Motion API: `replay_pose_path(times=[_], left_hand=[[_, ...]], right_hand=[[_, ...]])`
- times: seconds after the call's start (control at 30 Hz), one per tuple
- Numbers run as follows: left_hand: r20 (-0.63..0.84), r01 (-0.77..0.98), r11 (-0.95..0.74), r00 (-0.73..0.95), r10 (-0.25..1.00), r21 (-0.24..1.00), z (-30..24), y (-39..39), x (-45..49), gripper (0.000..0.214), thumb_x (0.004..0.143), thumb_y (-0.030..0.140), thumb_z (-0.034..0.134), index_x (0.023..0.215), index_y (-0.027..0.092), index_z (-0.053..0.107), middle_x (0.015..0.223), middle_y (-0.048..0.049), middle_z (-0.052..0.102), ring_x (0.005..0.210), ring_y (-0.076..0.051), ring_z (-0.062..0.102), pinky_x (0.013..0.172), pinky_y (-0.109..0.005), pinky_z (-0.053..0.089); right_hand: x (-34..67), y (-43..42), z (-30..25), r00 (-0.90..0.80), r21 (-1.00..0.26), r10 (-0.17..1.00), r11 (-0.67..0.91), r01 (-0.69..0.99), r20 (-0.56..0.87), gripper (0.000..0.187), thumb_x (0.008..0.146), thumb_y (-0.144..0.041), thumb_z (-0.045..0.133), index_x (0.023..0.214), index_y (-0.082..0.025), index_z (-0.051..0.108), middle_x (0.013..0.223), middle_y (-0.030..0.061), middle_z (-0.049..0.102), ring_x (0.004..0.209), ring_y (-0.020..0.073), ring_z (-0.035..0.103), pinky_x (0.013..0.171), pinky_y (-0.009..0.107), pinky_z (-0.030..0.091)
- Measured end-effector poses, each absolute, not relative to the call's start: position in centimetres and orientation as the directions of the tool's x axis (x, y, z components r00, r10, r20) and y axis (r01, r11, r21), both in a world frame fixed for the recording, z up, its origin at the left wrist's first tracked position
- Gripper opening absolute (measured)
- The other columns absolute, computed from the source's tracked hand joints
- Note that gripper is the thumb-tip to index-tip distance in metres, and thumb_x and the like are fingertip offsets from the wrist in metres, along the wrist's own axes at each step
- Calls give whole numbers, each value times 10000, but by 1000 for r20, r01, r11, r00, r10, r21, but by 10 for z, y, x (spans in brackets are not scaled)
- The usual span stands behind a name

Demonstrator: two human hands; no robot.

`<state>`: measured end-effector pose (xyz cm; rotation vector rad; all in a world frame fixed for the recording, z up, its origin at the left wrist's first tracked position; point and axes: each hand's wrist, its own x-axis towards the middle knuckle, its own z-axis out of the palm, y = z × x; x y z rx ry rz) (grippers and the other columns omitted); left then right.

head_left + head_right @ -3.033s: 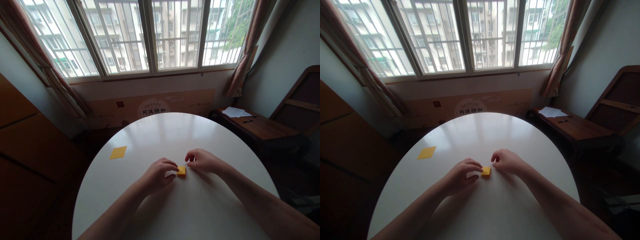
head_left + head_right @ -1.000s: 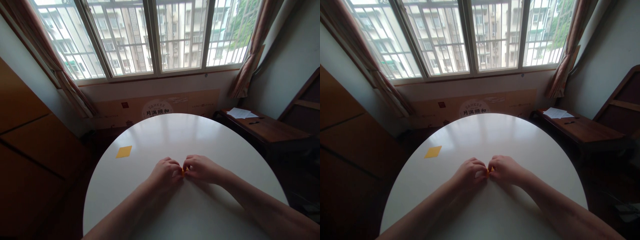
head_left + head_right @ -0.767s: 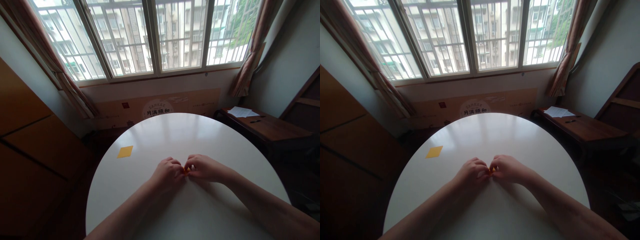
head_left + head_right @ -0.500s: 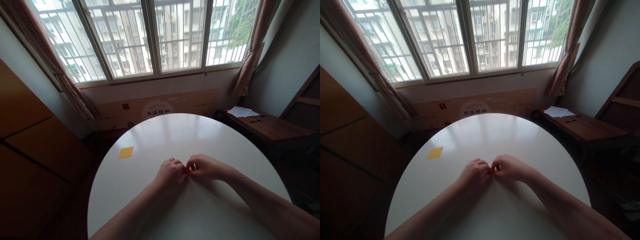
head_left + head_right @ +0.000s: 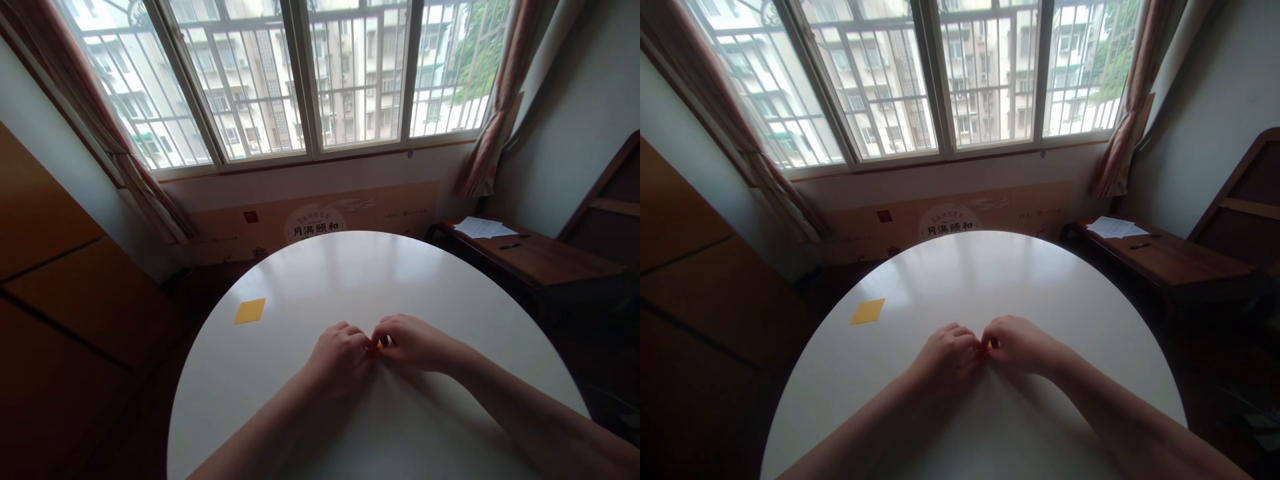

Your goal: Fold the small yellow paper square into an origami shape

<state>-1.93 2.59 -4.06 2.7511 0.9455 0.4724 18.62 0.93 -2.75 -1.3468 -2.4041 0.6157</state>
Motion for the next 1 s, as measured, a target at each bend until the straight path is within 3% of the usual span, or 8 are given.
replay_pose_path(times=[1.0], left_hand=[[230,587,-706,681,695,396,-42,29,-16,148,811,135,646,820,226,763,886,-8,769,826,-190,653,801,-294,464]], right_hand=[[190,14,-30,-546,-539,836,488,686,62,227,784,-198,610,905,-242,797,814,8,756,757,177,661,690,245,424]])
